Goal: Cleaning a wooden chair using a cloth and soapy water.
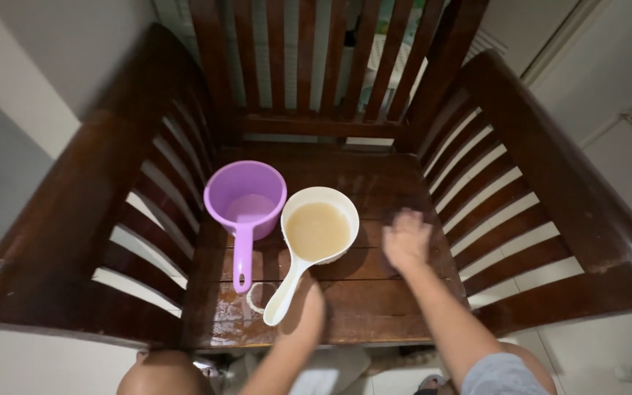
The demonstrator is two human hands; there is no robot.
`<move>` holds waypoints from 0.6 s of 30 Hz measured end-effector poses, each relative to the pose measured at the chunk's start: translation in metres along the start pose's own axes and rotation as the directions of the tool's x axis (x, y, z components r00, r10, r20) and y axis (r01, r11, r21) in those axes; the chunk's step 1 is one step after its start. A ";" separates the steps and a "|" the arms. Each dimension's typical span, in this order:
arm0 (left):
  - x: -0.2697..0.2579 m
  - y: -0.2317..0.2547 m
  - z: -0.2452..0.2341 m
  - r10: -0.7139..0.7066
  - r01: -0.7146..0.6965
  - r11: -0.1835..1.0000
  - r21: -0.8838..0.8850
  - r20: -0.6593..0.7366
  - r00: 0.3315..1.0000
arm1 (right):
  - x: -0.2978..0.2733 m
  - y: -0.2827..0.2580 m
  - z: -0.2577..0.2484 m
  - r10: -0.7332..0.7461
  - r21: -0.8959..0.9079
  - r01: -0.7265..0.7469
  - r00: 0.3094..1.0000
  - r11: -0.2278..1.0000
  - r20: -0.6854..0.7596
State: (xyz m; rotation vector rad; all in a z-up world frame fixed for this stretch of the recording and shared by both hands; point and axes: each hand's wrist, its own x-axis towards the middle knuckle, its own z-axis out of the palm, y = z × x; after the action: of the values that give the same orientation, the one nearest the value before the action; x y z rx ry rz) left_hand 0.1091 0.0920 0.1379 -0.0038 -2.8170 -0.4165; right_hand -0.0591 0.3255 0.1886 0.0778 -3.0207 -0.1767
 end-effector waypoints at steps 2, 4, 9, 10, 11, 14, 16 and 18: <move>-0.003 -0.023 -0.033 -0.250 0.280 0.912 -0.301 0.137 0.959 | -0.004 -0.025 -0.006 -0.051 -0.097 0.049 0.999 0.994 -0.016; -0.007 -0.044 -0.046 -0.070 0.073 0.975 -0.211 0.018 0.997 | -0.007 -0.041 -0.011 -0.230 0.047 0.234 0.970 0.971 -0.075; -0.004 -0.053 -0.087 -0.004 -0.069 0.951 -0.301 -0.234 0.972 | 0.047 -0.040 -0.015 -0.244 0.098 0.247 0.969 0.964 -0.042; -0.004 -0.053 -0.090 0.014 -0.103 0.951 -0.291 -0.292 0.956 | 0.061 -0.037 -0.014 -0.195 0.043 0.194 0.981 0.980 0.012; -0.004 -0.057 -0.081 0.014 -0.102 0.951 -0.291 -0.292 0.956 | 0.078 -0.032 -0.009 -0.196 0.044 0.195 0.981 0.980 0.013; 0.009 -0.072 -0.053 -0.016 -0.039 0.964 -0.263 -0.206 0.979 | 0.139 -0.020 0.003 -0.091 -0.049 0.095 0.993 0.994 0.069; 0.018 -0.078 -0.035 -0.070 0.048 0.975 -0.216 -0.092 0.993 | 0.175 -0.009 0.012 -0.015 -0.075 0.021 0.997 0.997 0.075; 0.030 -0.066 -0.030 -0.108 0.074 0.978 -0.193 -0.171 0.979 | 0.205 0.000 0.015 0.008 -0.076 -0.003 0.997 0.997 0.075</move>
State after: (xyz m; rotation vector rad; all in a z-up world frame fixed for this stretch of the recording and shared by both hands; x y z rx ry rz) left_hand 0.0859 0.0188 0.1552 0.1183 -2.5975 -0.6649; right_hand -0.2646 0.3150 0.1962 0.0573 -3.0851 -0.2996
